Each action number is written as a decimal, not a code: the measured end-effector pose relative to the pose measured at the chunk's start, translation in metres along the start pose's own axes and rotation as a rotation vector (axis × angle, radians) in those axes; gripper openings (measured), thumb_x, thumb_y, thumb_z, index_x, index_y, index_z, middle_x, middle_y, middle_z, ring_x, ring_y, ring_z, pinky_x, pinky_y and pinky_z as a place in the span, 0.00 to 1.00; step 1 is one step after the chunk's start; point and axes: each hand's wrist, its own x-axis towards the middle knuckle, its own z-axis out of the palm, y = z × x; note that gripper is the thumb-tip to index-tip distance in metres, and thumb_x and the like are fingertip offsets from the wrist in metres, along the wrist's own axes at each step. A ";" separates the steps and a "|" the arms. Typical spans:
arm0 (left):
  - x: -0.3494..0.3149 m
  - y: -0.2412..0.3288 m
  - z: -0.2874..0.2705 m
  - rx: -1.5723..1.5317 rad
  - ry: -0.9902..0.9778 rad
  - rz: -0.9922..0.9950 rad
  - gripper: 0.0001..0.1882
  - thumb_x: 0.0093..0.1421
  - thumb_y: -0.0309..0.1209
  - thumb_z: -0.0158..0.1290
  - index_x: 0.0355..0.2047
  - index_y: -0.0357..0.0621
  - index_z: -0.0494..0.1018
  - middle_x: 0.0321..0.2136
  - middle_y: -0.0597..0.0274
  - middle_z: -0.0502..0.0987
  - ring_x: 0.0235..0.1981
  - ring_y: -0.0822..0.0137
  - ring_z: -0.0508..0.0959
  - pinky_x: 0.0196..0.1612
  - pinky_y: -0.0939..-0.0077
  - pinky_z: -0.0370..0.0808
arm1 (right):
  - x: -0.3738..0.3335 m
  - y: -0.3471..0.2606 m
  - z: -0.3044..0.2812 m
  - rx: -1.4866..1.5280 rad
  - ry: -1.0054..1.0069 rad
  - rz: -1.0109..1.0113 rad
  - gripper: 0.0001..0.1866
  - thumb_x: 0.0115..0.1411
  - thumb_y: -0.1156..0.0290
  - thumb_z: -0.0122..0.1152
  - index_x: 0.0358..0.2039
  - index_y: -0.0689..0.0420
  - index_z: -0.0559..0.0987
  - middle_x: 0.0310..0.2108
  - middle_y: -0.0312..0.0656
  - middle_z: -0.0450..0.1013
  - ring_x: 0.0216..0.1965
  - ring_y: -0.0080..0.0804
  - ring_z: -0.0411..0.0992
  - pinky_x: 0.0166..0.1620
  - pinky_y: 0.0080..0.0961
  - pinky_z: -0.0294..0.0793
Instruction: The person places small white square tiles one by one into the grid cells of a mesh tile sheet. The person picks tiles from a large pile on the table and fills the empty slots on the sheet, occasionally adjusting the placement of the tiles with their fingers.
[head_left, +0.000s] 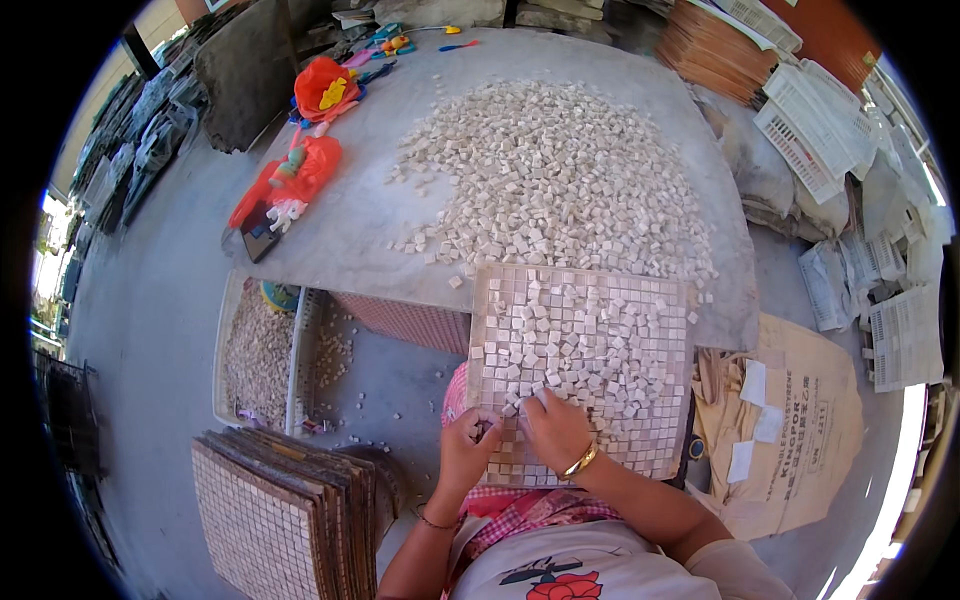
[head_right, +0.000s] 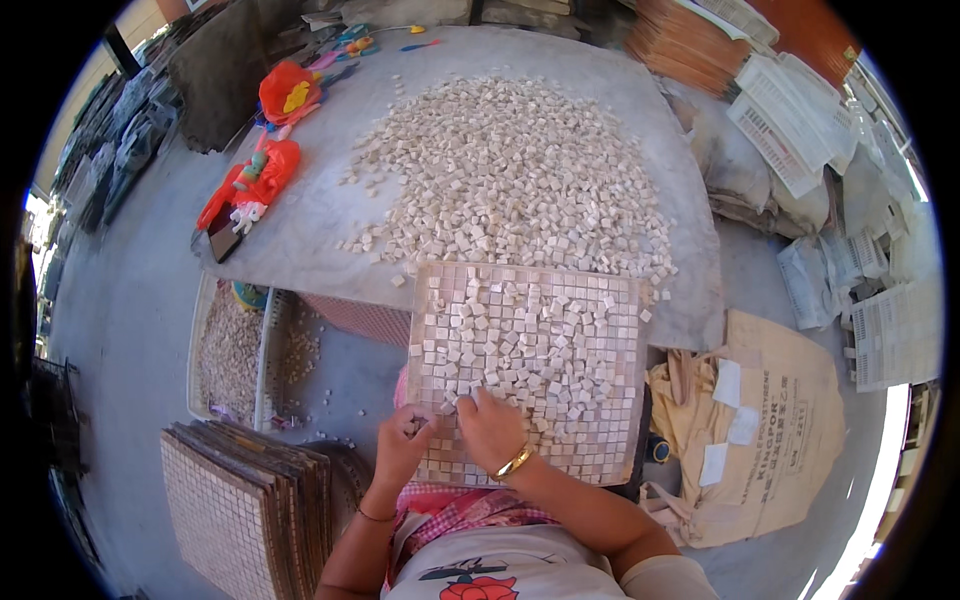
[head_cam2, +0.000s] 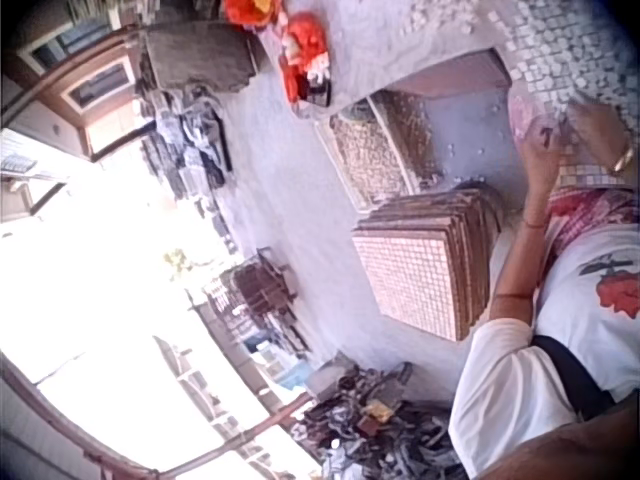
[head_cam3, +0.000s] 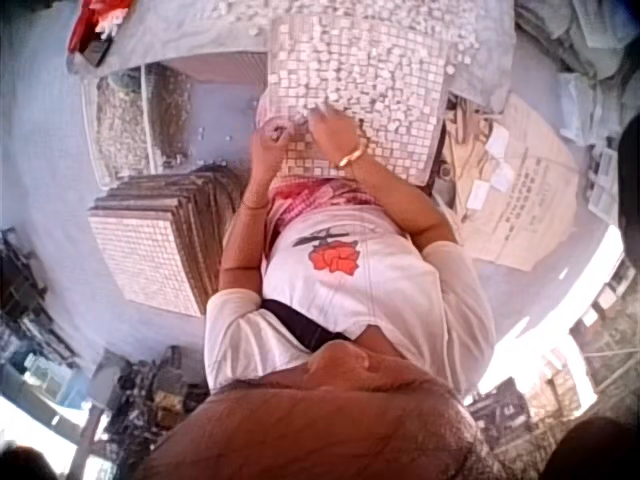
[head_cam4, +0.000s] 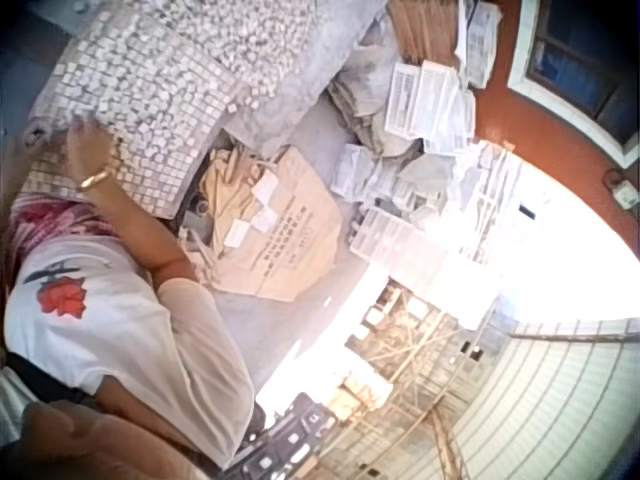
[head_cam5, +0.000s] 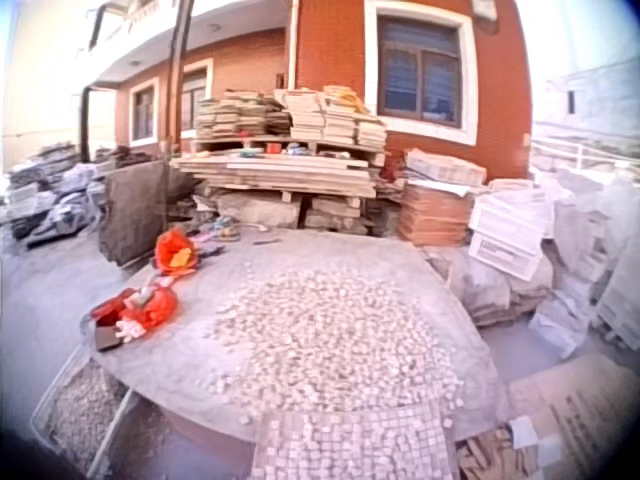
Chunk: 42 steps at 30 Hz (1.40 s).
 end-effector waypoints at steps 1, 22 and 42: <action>0.000 0.002 0.002 0.118 0.027 0.112 0.04 0.52 0.24 0.52 0.30 0.40 0.72 0.18 0.63 0.72 0.19 0.73 0.70 0.23 0.78 0.66 | -0.001 0.001 -0.002 0.086 0.019 0.011 0.10 0.44 0.71 0.61 0.27 0.57 0.71 0.25 0.43 0.67 0.23 0.37 0.70 0.24 0.31 0.70; 0.042 0.017 0.012 0.645 -0.010 0.433 0.07 0.51 0.27 0.52 0.32 0.41 0.72 0.25 0.51 0.71 0.27 0.49 0.73 0.29 0.59 0.71 | -0.046 0.055 -0.056 1.323 -0.302 0.398 0.09 0.55 0.70 0.58 0.34 0.60 0.73 0.28 0.30 0.69 0.26 0.13 0.64 0.29 0.14 0.66; 0.045 0.021 0.023 0.639 -0.077 0.426 0.05 0.49 0.21 0.51 0.26 0.38 0.65 0.25 0.49 0.68 0.29 0.47 0.70 0.31 0.57 0.68 | 0.015 0.019 -0.021 0.184 -0.005 0.004 0.07 0.49 0.71 0.56 0.30 0.56 0.73 0.26 0.43 0.68 0.29 0.40 0.70 0.30 0.34 0.70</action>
